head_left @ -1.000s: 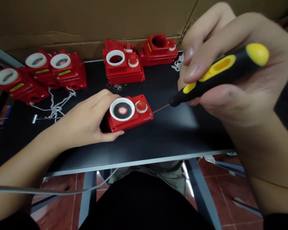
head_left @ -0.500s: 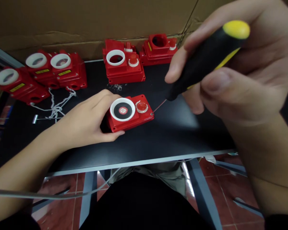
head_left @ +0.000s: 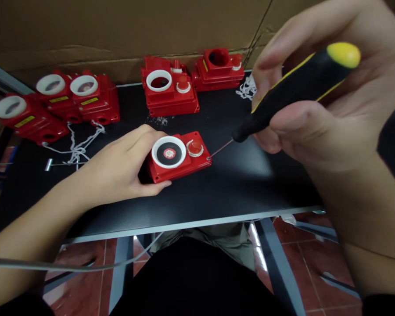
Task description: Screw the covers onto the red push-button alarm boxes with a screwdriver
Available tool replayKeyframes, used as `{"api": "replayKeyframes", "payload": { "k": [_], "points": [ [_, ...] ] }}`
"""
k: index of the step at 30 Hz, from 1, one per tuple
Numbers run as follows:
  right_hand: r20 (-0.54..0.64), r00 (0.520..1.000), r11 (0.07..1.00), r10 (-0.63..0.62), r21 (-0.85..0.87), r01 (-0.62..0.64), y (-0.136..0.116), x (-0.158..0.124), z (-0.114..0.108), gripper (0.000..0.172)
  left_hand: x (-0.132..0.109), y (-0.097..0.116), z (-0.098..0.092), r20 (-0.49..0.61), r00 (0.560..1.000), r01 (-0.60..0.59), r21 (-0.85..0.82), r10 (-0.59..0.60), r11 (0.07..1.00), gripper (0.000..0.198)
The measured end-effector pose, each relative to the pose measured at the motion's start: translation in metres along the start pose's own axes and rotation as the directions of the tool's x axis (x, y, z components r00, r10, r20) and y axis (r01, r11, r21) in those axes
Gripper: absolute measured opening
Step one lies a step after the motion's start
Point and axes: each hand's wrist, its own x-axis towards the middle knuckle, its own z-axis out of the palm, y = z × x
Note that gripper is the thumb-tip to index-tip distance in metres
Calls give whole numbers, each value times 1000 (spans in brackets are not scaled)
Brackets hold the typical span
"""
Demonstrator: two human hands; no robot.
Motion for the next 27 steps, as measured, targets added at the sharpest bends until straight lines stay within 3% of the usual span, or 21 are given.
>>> {"api": "replayKeyframes", "payload": {
  "k": [3, 6, 10, 14, 17, 22, 27],
  "points": [
    [-49, 990, 990, -136, -29, 134, -2, 2, 2, 32, 0, -1, 2, -11, 1000, -20, 8, 20, 1000, 65],
    [-4, 984, 984, -177, 8, 177, -1, 3, 5, 28, 1, -1, 2, -12, 1000, -20, 8, 20, 1000, 64],
    [73, 961, 949, -265, 195, 247, 6, 8, 8, 33, 1, 2, 0, 15, 1000, 5, 3, -5, 1000, 64],
    [66, 969, 923, -237, 325, 204, 12, 12, 8, 23, 1, 2, -1, 20, 1000, 22, -18, -22, 1000, 65],
    [-4, 982, 953, -188, 240, 183, 10, 11, 7, 22, 1, 1, 1, 10, 1000, 15, -19, -15, 1000, 64],
    [-9, 959, 956, -285, 76, 284, 8, 12, 2, 16, 0, -3, 5, -10, 1000, 9, -10, -9, 1000, 68],
    [-56, 969, 969, -239, 54, 242, 5, 13, 4, 21, -1, -6, 6, -20, 1000, -24, 20, 25, 999, 66]
  ]
}}
